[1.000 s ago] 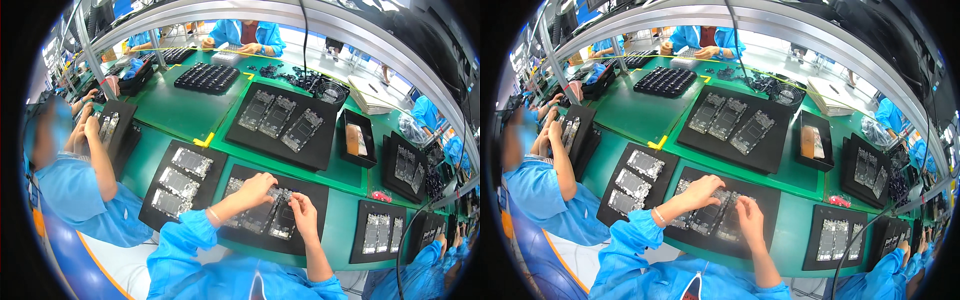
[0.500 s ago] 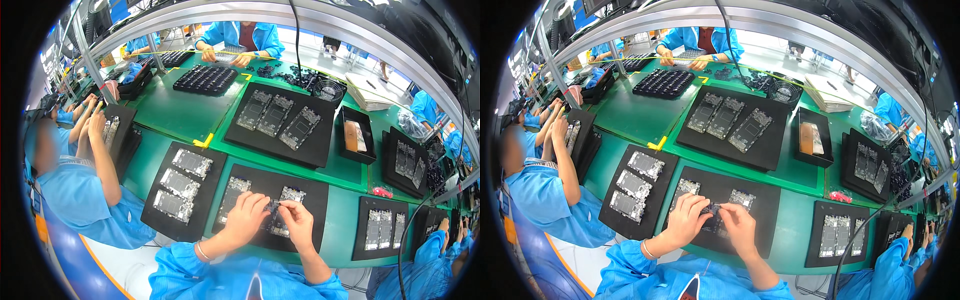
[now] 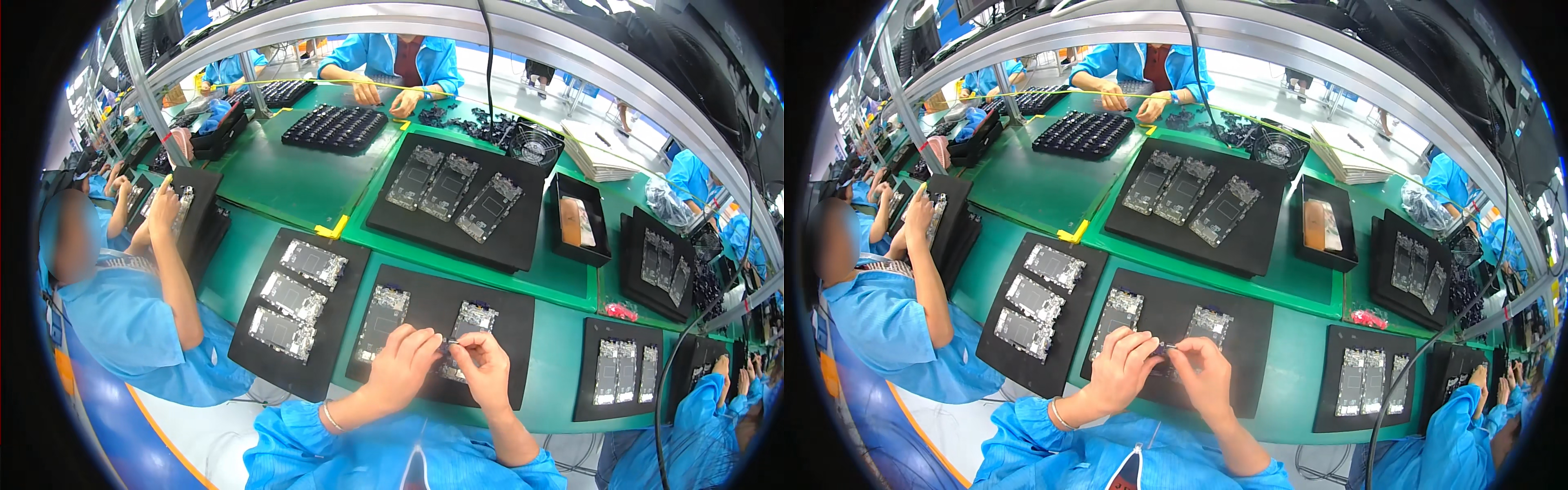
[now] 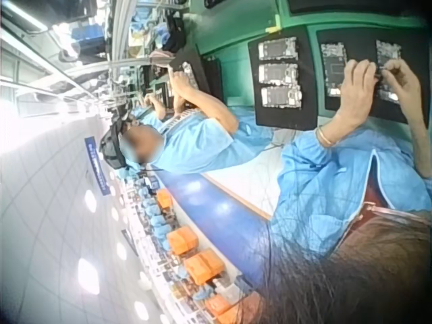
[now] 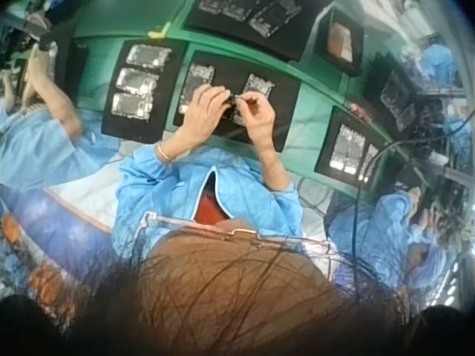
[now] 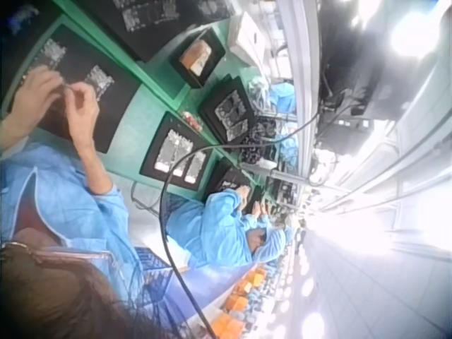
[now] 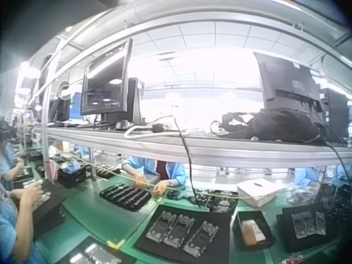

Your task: The person assembles electronic components on circuit boards by hand. They pick up small black parts from a tray and insert them into slots on the board, repeating this process for multiple boards laid out on the green workbench.

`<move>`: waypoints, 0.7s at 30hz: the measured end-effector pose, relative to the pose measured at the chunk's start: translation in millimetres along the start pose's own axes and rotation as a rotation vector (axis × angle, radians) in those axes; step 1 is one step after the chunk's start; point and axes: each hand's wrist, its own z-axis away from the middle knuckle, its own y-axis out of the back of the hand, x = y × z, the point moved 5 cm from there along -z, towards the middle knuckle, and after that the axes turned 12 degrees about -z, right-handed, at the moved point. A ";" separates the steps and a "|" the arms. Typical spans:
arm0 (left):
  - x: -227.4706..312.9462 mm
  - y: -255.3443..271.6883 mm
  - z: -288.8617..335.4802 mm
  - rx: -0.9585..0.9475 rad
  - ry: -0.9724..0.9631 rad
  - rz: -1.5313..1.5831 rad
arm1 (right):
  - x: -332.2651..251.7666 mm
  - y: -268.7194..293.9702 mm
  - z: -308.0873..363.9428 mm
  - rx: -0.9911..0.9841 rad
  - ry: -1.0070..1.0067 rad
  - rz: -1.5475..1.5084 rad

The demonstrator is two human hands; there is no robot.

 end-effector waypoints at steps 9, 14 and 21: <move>-20.4 -35.5 -39.4 -0.309 0.047 0.126 | 14.3 12.2 -41.8 0.022 -0.165 -0.020; -52.2 -114.8 -46.8 -0.580 0.074 0.051 | 56.6 87.5 -36.1 0.233 -0.163 -0.071; 2.3 -156.7 -54.5 -0.728 -0.079 0.275 | 67.7 110.4 -22.7 0.269 -0.275 0.072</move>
